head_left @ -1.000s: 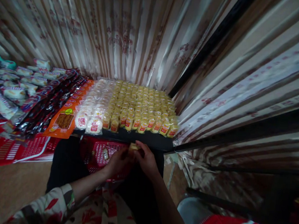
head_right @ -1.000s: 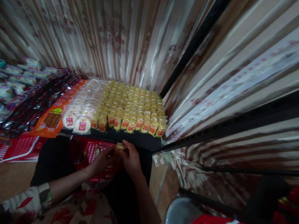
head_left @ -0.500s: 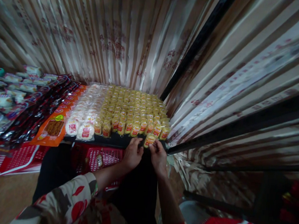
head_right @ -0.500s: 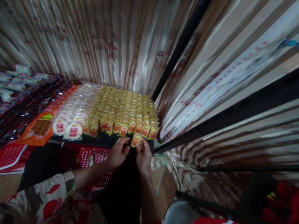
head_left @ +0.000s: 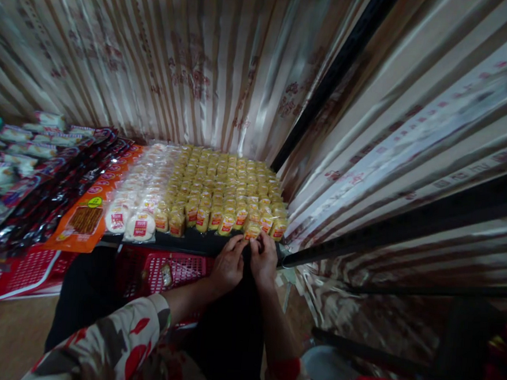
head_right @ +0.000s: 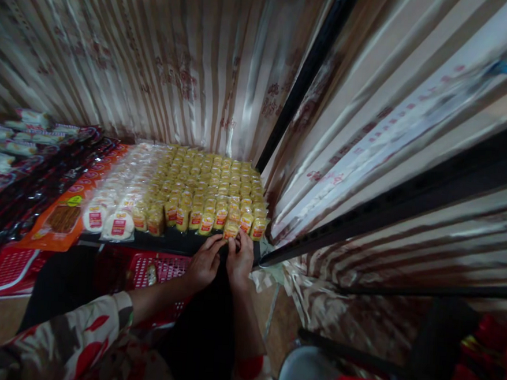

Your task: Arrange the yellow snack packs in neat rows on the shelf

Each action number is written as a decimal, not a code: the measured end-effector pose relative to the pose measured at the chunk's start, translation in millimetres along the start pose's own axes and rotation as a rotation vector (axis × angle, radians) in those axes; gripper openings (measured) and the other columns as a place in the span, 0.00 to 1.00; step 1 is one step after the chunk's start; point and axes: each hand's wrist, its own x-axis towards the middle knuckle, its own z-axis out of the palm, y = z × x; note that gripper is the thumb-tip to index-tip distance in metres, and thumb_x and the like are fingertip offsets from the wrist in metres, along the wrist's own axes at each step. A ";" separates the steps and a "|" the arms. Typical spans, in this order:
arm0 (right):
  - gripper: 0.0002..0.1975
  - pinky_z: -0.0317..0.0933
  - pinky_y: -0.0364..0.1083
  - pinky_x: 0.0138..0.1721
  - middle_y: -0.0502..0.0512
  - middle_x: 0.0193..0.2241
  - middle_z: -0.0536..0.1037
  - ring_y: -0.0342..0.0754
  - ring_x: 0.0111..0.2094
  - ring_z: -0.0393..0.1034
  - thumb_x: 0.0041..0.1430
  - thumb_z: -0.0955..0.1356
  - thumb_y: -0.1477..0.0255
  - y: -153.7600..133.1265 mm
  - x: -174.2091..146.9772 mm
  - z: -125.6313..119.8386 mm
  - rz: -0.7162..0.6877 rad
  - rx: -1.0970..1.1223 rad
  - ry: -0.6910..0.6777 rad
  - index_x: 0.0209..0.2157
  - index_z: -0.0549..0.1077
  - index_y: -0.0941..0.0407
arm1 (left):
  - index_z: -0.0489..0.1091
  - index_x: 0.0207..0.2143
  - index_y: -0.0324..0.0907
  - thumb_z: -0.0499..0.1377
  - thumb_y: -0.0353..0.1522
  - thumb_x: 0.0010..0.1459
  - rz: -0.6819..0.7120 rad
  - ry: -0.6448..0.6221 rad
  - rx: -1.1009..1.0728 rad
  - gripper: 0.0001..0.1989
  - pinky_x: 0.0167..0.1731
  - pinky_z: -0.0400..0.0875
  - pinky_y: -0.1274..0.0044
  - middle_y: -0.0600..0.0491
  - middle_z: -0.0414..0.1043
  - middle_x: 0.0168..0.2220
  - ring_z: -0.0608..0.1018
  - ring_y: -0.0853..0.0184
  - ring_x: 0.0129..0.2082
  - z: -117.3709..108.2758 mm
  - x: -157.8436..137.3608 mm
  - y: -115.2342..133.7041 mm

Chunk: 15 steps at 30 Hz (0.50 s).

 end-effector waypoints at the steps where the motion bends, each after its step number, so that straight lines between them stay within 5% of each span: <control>1: 0.19 0.68 0.51 0.42 0.63 0.42 0.72 0.50 0.38 0.71 0.55 0.62 0.63 -0.4 -0.3 0.8 -0.003 -0.003 0.008 0.44 0.72 0.58 | 0.60 0.54 0.37 0.47 0.21 0.51 -0.005 -0.005 0.008 0.26 0.59 0.59 0.65 0.43 0.58 0.57 0.62 0.61 0.58 0.1 0.5 -0.1; 8: 0.16 0.67 0.52 0.44 0.60 0.43 0.69 0.48 0.40 0.70 0.56 0.62 0.66 4.5 -5.3 8.8 0.046 0.146 0.007 0.45 0.66 0.57 | 0.59 0.55 0.36 0.47 0.20 0.51 -0.083 -0.035 0.053 0.27 0.59 0.58 0.66 0.42 0.58 0.58 0.62 0.60 0.58 0.0 7.3 4.0; 15: 0.12 0.64 0.50 0.38 0.56 0.33 0.68 0.47 0.33 0.64 0.56 0.63 0.63 1.5 -5.9 6.5 0.011 -0.110 0.116 0.37 0.67 0.57 | 0.58 0.55 0.40 0.46 0.20 0.52 -0.083 -0.027 0.080 0.27 0.56 0.62 0.68 0.45 0.60 0.54 0.65 0.62 0.55 -1.2 7.5 5.1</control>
